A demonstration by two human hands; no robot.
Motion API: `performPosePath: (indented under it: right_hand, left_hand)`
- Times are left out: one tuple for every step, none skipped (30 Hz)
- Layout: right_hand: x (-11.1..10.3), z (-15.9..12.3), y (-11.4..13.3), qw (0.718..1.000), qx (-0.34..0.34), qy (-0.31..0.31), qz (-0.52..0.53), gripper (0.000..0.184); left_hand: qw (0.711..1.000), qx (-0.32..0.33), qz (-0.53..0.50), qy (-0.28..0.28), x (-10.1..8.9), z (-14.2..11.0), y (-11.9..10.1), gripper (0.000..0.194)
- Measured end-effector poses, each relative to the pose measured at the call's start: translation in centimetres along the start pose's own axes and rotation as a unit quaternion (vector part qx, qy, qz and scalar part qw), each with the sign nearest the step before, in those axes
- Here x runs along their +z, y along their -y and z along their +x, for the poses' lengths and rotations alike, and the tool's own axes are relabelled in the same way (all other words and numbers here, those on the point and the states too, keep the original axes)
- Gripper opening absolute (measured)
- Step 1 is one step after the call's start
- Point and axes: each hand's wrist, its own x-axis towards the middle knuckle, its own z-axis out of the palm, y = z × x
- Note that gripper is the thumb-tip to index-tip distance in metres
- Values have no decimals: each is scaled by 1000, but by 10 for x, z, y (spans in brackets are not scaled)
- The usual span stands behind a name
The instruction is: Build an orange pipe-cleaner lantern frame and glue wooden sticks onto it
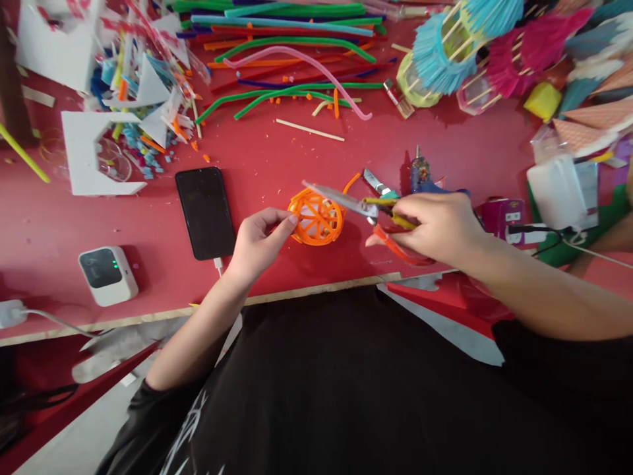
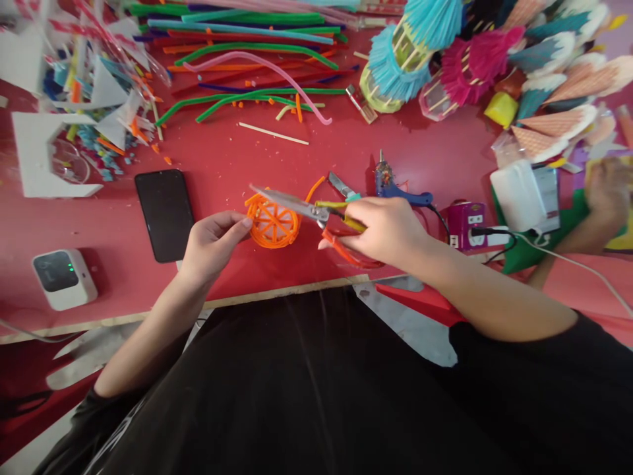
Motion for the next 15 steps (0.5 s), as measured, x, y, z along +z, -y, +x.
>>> performPosePath:
  right_hand:
    - [-2,4,-2,999,30,-12,7,56]
    - [-3,9,-5,997,67,-21,7,56]
    - [-5,14,-7,994,108,-25,0,55]
    - [-6,20,-9,988,150,-23,-12,53]
    - [-7,27,-11,982,187,-17,-25,49]
    - [-8,34,-13,975,219,-10,-38,44]
    - [-8,42,-14,970,240,-4,-45,37]
    - [-7,50,-16,966,254,-5,-46,33]
    - [-6,58,-17,965,259,-8,-43,31]
    - [-3,66,-19,967,251,-13,-38,31]
    - [0,73,-21,972,234,-19,-34,30]
    - [3,81,-23,977,208,-25,-32,30]
    - [7,88,-25,983,181,-32,-31,30]
    - [11,95,-28,986,156,-41,-31,31]
    - [16,101,-31,989,138,-47,-32,33]
  left_hand:
    - [1000,-1,0,-5,-1,0,0,23]
    - [1000,-3,-3,-7,-1,0,1,23]
    - [1000,-8,-7,-8,-2,0,1,23]
    - [1000,-13,-12,-8,-2,0,1,22]
    - [1000,-18,-16,-8,-3,1,1,23]
    - [1000,-21,-20,-8,-3,1,0,24]
    - [999,-23,-23,-7,-3,2,0,26]
    - [999,-22,-23,-5,-3,3,-1,29]
    - [1000,-18,-19,-2,-3,3,-2,32]
    - [1000,-12,-9,0,-2,4,-3,34]
    - [1000,-4,6,2,-2,4,-5,35]
    - [1000,6,26,2,-2,5,-6,34]
    - [999,17,47,1,-2,5,-8,32]
    - [997,29,67,0,-2,5,-9,30]
    - [996,37,83,0,-2,5,-10,28]
